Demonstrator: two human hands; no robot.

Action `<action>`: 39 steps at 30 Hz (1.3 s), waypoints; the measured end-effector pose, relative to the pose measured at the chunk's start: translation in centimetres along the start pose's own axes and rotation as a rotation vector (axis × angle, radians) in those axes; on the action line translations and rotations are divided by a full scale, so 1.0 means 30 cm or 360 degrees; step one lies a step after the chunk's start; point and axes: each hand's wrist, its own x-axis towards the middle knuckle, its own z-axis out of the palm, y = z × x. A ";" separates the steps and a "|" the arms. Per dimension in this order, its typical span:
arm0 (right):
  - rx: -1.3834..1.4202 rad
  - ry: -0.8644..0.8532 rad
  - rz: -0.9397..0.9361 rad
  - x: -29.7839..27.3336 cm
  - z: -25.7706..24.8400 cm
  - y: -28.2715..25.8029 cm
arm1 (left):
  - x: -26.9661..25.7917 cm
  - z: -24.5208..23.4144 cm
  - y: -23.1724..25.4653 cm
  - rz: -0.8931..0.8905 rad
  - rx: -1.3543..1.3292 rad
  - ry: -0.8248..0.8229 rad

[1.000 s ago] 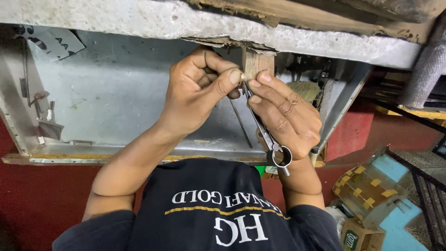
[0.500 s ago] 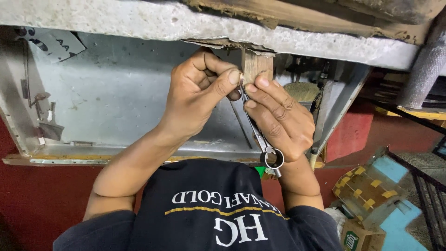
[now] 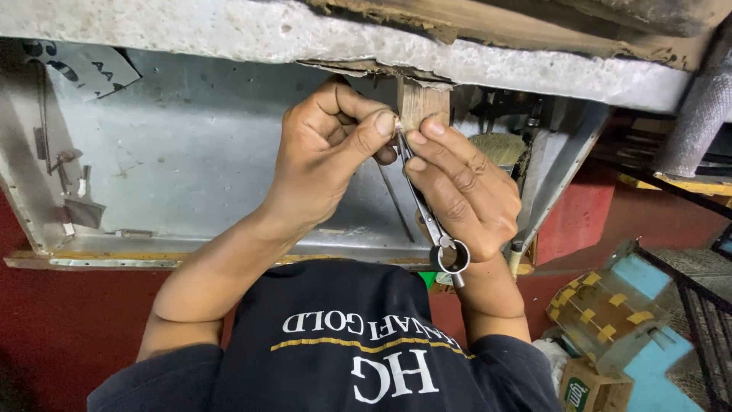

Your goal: The person uses a pair of pliers to adjust a small metal ring held against a wooden block. They repeatedly open and close the pliers to reshape the ring, then briefly use a brush to clean the work area before inspecting the ring again.

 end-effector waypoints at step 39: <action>-0.0537 -0.0575 0.0678 -0.763 -0.075 0.063 | -0.190 0.016 0.106 0.0826 0.0535 -0.0395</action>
